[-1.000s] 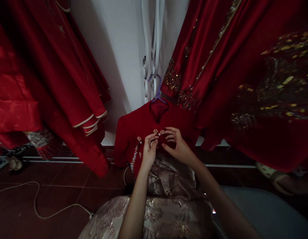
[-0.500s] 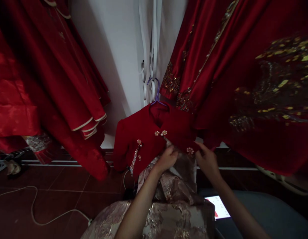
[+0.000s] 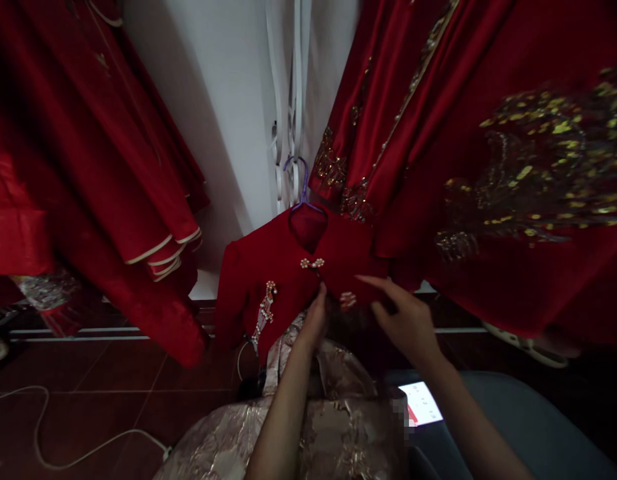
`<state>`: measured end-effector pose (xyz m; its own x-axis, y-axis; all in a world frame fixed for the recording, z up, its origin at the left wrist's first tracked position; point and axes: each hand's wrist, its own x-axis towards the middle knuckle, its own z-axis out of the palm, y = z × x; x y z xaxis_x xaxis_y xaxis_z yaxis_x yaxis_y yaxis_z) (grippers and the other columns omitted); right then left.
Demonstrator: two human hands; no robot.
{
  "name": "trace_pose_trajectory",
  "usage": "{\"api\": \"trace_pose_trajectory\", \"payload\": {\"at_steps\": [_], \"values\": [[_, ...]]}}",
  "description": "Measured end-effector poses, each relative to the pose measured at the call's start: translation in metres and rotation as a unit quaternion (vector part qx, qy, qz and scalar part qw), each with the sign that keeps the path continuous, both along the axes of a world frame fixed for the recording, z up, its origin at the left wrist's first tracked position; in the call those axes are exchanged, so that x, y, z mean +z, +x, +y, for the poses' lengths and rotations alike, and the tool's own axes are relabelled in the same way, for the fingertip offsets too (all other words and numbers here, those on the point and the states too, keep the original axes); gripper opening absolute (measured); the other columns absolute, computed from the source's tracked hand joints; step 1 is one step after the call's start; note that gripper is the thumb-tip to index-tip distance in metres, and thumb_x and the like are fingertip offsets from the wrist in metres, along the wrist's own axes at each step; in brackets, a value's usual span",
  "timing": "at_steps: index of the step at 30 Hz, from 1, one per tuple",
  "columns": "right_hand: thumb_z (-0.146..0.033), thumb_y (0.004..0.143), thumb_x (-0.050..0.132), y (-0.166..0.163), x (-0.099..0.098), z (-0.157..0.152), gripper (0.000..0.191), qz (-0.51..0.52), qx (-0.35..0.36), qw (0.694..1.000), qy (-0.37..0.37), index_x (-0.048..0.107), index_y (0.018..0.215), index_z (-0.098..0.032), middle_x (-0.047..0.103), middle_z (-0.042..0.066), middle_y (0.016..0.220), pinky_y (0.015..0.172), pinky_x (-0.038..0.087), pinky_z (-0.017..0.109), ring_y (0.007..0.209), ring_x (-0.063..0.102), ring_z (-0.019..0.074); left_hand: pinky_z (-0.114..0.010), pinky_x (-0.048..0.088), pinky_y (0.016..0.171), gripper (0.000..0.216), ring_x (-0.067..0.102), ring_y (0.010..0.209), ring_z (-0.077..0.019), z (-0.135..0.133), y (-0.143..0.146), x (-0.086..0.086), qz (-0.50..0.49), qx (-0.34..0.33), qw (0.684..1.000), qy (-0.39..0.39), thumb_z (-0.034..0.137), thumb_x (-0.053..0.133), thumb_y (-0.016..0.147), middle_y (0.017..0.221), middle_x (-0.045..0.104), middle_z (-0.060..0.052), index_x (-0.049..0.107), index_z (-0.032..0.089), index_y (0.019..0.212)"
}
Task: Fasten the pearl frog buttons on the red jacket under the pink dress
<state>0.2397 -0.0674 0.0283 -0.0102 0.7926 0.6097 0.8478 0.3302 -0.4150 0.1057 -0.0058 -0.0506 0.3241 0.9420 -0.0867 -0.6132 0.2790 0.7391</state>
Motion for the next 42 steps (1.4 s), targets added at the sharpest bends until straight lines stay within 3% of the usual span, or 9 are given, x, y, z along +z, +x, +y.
{"api": "trace_pose_trajectory", "payload": {"at_steps": [3,6,10,14,18,22,25,29,42], "values": [[-0.02,0.077,0.051,-0.022,-0.022,-0.006,0.046,-0.038,0.143,0.983,-0.11,0.051,0.122,-0.031,0.059,0.001,0.112,0.076,0.049,0.026,0.094,0.059,0.0155,-0.037,0.043,0.09,0.072,0.058,0.101,-0.0231,-0.021,-0.035,0.011,-0.011,-0.042,0.999,0.013,0.07,0.035,0.074,0.104,0.064,-0.012,0.056,0.015,0.115],[-0.031,0.076,0.058,-0.038,-0.037,-0.006,0.049,-0.019,0.215,0.961,-0.174,0.047,0.124,-0.031,0.056,0.003,0.117,0.076,0.05,0.028,0.093,0.06,0.0162,-0.031,0.045,0.082,0.056,0.061,0.087,-0.0193,-0.028,-0.073,0.019,0.12,0.005,0.989,0.087,0.059,0.055,0.071,0.089,0.067,-0.009,0.063,0.014,0.102],[-0.037,0.079,0.055,-0.05,-0.043,0.001,0.04,0.029,0.218,0.955,-0.197,0.051,0.118,-0.028,0.057,0.004,0.113,0.081,0.048,0.033,0.095,0.059,0.0183,-0.026,0.046,0.074,0.029,0.06,0.076,-0.0152,-0.023,-0.104,0.019,0.304,0.092,0.925,0.209,0.039,0.066,0.069,0.08,0.067,-0.004,0.068,0.015,0.084],[-0.033,0.08,0.054,-0.067,-0.039,0.009,0.026,0.087,0.215,0.951,-0.204,0.055,0.105,-0.025,0.06,0.003,0.098,0.07,0.049,0.029,0.08,0.06,0.015,-0.023,0.046,0.069,0.028,0.059,0.071,-0.0126,-0.016,-0.11,0.012,0.369,0.258,0.871,0.198,0.038,0.064,0.071,0.081,0.067,-0.002,0.066,0.016,0.089],[-0.035,0.079,0.054,-0.091,-0.036,0.02,0.022,0.176,0.215,0.942,-0.188,0.051,0.095,-0.021,0.058,0.004,0.088,0.058,0.048,0.024,0.071,0.057,0.0127,-0.02,0.048,0.064,0.03,0.06,0.07,-0.0113,-0.016,-0.112,0.009,0.288,0.236,0.918,0.138,0.037,0.066,0.069,0.079,0.067,-0.003,0.066,0.015,0.088],[-0.04,0.063,0.069,-0.112,-0.044,0.033,0.05,0.222,0.152,0.95,-0.158,0.044,0.101,-0.019,0.054,0.005,0.091,0.057,0.049,0.027,0.069,0.055,0.0134,-0.023,0.051,0.065,0.032,0.062,0.072,-0.0127,-0.02,-0.12,0.01,0.241,0.18,0.946,0.116,0.038,0.064,0.071,0.083,0.069,-0.005,0.067,0.014,0.093],[-0.036,0.057,0.073,-0.121,-0.051,0.037,0.054,0.214,0.121,0.959,-0.142,0.042,0.097,-0.019,0.052,0.003,0.086,0.06,0.048,0.029,0.065,0.052,0.0127,-0.026,0.053,0.068,0.03,0.063,0.072,-0.0142,-0.021,-0.127,0.008,0.245,0.168,0.949,0.108,0.034,0.07,0.065,0.082,0.07,-0.006,0.07,0.013,0.086],[-0.03,0.066,0.066,-0.125,-0.053,0.034,0.033,0.22,0.113,0.961,-0.121,0.043,0.088,-0.02,0.051,0.002,0.081,0.059,0.048,0.028,0.065,0.051,0.013,-0.028,0.054,0.07,0.028,0.063,0.07,-0.0137,-0.018,-0.13,0.004,0.232,0.183,0.951,0.089,0.032,0.073,0.062,0.08,0.07,-0.006,0.07,0.013,0.083],[-0.032,0.07,0.062,-0.122,-0.05,0.034,0.029,0.321,0.209,0.901,-0.203,0.054,0.096,-0.02,0.062,0.003,0.086,0.064,0.053,0.025,0.075,0.06,0.0127,-0.021,0.047,0.062,0.027,0.058,0.064,-0.01,-0.017,-0.122,0.004,0.256,0.238,0.926,0.14,0.031,0.068,0.065,0.073,0.065,-0.002,0.066,0.015,0.086]]}}
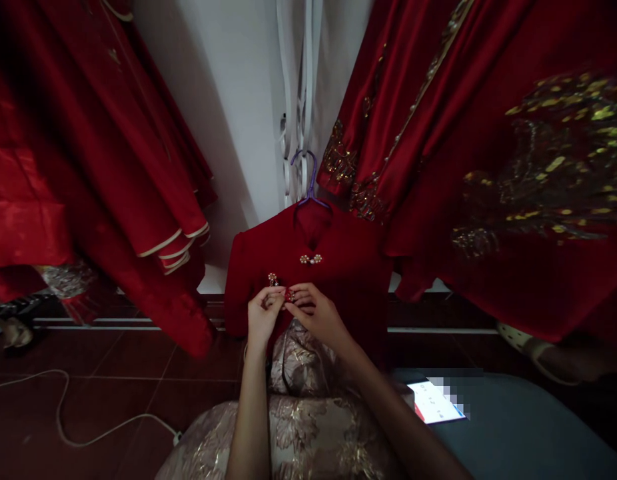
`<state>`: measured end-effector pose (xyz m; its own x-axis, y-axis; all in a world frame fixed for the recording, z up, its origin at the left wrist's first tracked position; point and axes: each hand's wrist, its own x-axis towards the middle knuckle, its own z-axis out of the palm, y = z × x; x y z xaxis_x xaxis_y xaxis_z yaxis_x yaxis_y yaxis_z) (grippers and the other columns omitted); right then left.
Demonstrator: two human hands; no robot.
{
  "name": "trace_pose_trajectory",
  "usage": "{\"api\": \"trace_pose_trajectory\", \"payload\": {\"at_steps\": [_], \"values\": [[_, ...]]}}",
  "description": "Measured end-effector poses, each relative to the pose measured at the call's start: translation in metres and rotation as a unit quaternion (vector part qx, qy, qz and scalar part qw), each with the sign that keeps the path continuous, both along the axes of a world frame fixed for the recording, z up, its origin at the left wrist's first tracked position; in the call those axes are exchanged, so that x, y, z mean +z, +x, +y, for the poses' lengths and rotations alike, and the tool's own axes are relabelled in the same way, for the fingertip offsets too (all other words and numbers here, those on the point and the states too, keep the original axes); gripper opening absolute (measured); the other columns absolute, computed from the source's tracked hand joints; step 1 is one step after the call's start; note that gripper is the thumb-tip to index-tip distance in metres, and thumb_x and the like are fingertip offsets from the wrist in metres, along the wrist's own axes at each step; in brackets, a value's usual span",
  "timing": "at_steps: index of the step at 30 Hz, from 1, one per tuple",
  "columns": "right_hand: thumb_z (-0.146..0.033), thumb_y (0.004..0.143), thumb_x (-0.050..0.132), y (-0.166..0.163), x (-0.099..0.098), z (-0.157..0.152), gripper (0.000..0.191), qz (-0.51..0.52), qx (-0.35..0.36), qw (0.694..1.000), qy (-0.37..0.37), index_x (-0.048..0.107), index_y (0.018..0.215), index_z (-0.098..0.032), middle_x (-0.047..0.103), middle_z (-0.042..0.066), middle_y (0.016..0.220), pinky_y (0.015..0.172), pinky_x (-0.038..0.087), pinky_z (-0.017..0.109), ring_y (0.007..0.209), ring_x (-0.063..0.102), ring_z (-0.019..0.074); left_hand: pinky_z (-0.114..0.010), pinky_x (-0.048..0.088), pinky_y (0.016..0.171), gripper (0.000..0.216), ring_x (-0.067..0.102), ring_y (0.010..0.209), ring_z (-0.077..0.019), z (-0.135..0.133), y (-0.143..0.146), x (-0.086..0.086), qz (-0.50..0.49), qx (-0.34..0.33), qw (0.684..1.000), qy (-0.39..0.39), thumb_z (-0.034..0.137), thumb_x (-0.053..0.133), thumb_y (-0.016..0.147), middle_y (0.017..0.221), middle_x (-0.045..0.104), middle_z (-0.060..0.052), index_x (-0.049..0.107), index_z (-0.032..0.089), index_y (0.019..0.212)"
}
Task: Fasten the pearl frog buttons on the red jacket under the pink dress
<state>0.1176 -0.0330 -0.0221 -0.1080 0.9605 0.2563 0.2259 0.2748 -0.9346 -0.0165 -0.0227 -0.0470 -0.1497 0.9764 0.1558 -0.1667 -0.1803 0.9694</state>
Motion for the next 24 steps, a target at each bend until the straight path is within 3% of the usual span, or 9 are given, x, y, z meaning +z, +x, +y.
{"api": "trace_pose_trajectory", "payload": {"at_steps": [7,11,15,20,24], "values": [[-0.035,0.069,0.063,-0.004,-0.012,0.009,0.024,0.034,-0.022,0.999,0.004,0.051,0.083,-0.02,0.061,0.004,0.088,0.064,0.054,0.026,0.079,0.06,0.0145,-0.028,0.043,0.083,0.039,0.056,0.09,-0.0147,0.004,0.001,-0.007,0.135,0.112,0.982,0.075,0.033,0.067,0.068,0.104,0.06,-0.007,0.058,0.018,0.103],[-0.036,0.067,0.065,-0.005,-0.011,0.016,0.025,0.027,-0.044,0.998,0.023,0.049,0.077,-0.02,0.059,0.001,0.074,0.059,0.052,0.026,0.067,0.059,0.0137,-0.032,0.041,0.089,0.039,0.055,0.096,-0.0161,0.004,0.005,-0.011,0.138,0.101,0.982,0.083,0.03,0.063,0.072,0.108,0.059,-0.008,0.054,0.019,0.109],[-0.039,0.067,0.066,-0.001,-0.009,0.021,0.028,0.006,-0.038,0.999,0.026,0.052,0.083,-0.019,0.062,0.004,0.081,0.063,0.052,0.027,0.071,0.06,0.0144,-0.034,0.038,0.093,0.033,0.053,0.103,-0.0185,0.001,0.007,-0.009,0.164,0.09,0.979,0.083,0.024,0.061,0.074,0.107,0.062,-0.006,0.059,0.024,0.107],[-0.034,0.07,0.063,-0.001,-0.012,0.03,0.025,0.028,-0.029,0.999,0.032,0.055,0.088,-0.019,0.064,0.005,0.086,0.067,0.053,0.028,0.076,0.061,0.0143,-0.031,0.043,0.088,0.033,0.059,0.093,-0.0158,0.005,0.007,-0.009,0.112,0.104,0.986,0.066,0.02,0.059,0.075,0.102,0.064,-0.006,0.06,0.022,0.108],[-0.033,0.068,0.065,-0.003,-0.012,0.04,0.028,0.055,-0.009,0.998,0.028,0.056,0.09,-0.018,0.064,0.005,0.089,0.069,0.052,0.028,0.077,0.061,0.0142,-0.029,0.045,0.086,0.035,0.061,0.095,-0.0155,0.008,0.008,-0.008,0.024,0.073,0.996,0.045,0.02,0.06,0.073,0.106,0.064,-0.009,0.059,0.017,0.109]]}}
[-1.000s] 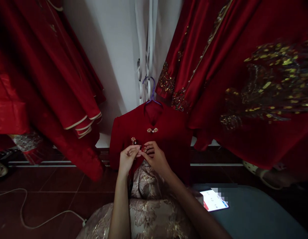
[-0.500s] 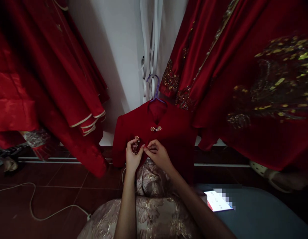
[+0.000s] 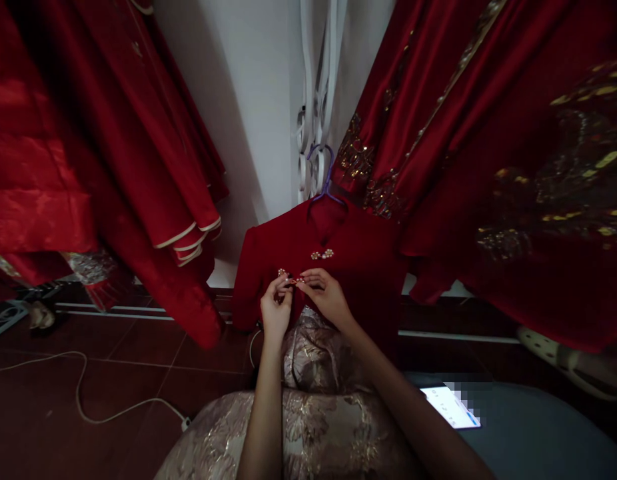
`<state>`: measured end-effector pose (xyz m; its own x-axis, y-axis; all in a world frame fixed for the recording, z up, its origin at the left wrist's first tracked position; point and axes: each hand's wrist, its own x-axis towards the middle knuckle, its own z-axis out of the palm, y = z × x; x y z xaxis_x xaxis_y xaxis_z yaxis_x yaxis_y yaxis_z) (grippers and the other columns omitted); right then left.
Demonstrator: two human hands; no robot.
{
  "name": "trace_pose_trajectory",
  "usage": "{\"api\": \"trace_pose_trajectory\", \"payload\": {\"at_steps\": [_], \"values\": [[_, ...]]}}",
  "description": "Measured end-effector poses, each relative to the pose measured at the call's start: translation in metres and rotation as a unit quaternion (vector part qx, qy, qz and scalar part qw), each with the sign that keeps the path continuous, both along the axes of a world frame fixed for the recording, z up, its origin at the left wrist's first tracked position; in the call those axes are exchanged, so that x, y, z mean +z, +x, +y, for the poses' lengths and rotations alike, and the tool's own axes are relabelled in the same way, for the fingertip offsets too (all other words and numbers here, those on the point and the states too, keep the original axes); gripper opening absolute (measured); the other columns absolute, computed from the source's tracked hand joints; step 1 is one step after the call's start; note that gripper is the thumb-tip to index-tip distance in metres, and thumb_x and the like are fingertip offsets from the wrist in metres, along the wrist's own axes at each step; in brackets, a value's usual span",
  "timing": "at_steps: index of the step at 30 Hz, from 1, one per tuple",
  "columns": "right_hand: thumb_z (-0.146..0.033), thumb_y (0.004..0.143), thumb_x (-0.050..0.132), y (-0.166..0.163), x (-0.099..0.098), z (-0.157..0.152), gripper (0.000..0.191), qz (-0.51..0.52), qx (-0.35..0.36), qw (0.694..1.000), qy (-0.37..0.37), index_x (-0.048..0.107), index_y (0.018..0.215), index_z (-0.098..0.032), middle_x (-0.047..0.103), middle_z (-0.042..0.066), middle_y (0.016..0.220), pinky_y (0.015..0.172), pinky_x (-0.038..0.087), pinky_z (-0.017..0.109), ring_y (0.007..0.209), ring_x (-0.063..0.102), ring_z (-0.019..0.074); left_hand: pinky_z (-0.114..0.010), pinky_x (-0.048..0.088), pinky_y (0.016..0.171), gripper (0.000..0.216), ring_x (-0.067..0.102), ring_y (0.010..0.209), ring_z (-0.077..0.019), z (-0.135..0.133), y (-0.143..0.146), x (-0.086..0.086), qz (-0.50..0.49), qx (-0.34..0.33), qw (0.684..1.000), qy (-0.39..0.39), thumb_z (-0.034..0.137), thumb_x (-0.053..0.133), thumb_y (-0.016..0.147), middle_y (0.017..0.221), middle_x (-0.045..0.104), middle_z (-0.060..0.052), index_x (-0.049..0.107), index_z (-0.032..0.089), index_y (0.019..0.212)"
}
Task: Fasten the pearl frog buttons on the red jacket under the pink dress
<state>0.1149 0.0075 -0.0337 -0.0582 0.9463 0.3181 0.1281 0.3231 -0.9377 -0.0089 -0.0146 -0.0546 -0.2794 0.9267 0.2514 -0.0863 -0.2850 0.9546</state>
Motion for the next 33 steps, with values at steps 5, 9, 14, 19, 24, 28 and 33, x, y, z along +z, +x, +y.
{"api": "trace_pose_trajectory", "payload": {"at_steps": [5,9,14,19,24,28,33], "values": [[-0.029,0.071,0.062,-0.007,0.005,0.001,0.022,-0.028,-0.017,0.999,0.025,0.059,0.089,-0.017,0.065,0.006,0.085,0.067,0.052,0.027,0.076,0.062,0.0147,-0.032,0.047,0.088,0.039,0.062,0.095,-0.0182,-0.002,0.003,0.008,-0.096,-0.015,0.994,-0.058,0.027,0.067,0.069,0.105,0.066,-0.011,0.063,0.013,0.106],[-0.03,0.074,0.058,-0.016,0.005,-0.007,0.019,-0.036,-0.071,0.996,0.045,0.059,0.088,-0.018,0.066,0.006,0.084,0.064,0.052,0.026,0.077,0.062,0.0154,-0.031,0.048,0.088,0.041,0.063,0.094,-0.0181,-0.002,0.005,0.009,-0.097,0.014,0.994,-0.039,0.027,0.07,0.066,0.104,0.067,-0.011,0.064,0.013,0.104],[-0.032,0.076,0.056,-0.021,0.005,-0.012,0.019,-0.033,-0.095,0.992,0.07,0.059,0.088,-0.018,0.065,0.005,0.086,0.065,0.052,0.026,0.076,0.062,0.0148,-0.031,0.05,0.085,0.035,0.066,0.086,-0.0177,-0.003,0.003,0.008,-0.064,0.033,0.997,-0.028,0.027,0.067,0.068,0.096,0.069,-0.01,0.067,0.012,0.099],[-0.029,0.077,0.055,-0.021,0.006,-0.012,0.015,-0.067,-0.09,0.989,0.1,0.06,0.087,-0.019,0.064,0.004,0.085,0.064,0.052,0.026,0.075,0.061,0.0137,-0.03,0.051,0.083,0.03,0.066,0.085,-0.0171,-0.001,0.0,0.006,-0.04,0.033,0.998,-0.026,0.023,0.064,0.069,0.096,0.069,-0.01,0.068,0.013,0.097],[-0.03,0.078,0.054,-0.02,0.006,-0.012,0.015,-0.081,-0.094,0.987,0.101,0.06,0.085,-0.018,0.065,0.004,0.085,0.063,0.052,0.026,0.074,0.061,0.014,-0.028,0.052,0.077,0.026,0.066,0.079,-0.0164,-0.001,-0.003,0.006,0.015,0.052,0.998,-0.026,0.026,0.062,0.072,0.091,0.07,-0.009,0.069,0.014,0.094],[-0.032,0.078,0.055,-0.019,0.007,-0.011,0.017,-0.081,-0.095,0.987,0.099,0.06,0.085,-0.018,0.065,0.005,0.084,0.063,0.053,0.026,0.074,0.061,0.0144,-0.025,0.05,0.071,0.022,0.065,0.072,-0.0146,-0.004,-0.005,0.01,0.102,0.095,0.99,-0.013,0.029,0.062,0.071,0.083,0.071,-0.005,0.07,0.017,0.088],[-0.031,0.077,0.056,-0.018,0.008,-0.008,0.015,-0.072,-0.093,0.988,0.097,0.06,0.083,-0.018,0.064,0.004,0.081,0.063,0.053,0.025,0.072,0.061,0.0136,-0.024,0.048,0.068,0.019,0.061,0.07,-0.0124,-0.002,-0.009,0.012,0.162,0.112,0.98,0.038,0.028,0.062,0.072,0.083,0.067,-0.005,0.07,0.018,0.086]]}}
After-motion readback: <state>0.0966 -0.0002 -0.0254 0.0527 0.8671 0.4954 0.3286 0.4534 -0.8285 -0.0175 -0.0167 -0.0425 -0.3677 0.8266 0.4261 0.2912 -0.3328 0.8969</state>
